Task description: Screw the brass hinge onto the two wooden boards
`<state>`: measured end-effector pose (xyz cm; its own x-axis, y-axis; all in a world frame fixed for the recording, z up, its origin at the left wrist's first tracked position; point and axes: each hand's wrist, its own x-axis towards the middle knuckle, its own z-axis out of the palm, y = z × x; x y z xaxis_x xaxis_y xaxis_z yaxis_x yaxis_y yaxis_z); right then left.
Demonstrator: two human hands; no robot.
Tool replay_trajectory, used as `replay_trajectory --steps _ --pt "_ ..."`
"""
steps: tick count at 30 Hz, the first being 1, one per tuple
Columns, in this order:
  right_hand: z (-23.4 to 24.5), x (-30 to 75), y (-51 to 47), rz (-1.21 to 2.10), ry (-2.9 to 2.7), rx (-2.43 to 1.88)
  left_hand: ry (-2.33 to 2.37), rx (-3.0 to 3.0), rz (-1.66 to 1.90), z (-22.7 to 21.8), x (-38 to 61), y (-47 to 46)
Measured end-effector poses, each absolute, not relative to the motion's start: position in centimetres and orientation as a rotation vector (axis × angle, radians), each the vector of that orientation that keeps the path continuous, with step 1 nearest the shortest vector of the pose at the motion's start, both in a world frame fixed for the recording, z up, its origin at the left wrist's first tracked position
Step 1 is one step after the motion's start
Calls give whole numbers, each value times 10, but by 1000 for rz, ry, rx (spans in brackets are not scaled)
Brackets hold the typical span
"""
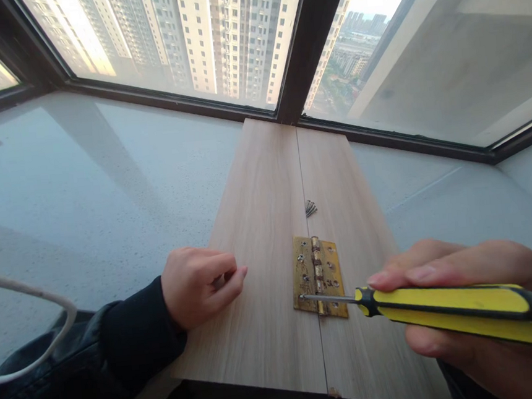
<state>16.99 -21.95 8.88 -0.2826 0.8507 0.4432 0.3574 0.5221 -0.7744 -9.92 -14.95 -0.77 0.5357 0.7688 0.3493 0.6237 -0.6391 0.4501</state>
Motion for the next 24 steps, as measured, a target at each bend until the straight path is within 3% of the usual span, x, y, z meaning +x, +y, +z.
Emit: replay_trajectory --steps 12,18,24 --pt "92 178 -217 791 -2043 -867 1157 2522 752 -8 -100 -150" --pt "87 167 -212 543 -1821 -1009 1156 2520 743 -8 -100 -150" --pt "90 171 -220 623 -1938 -1015 1165 2513 729 -8 -100 -150"
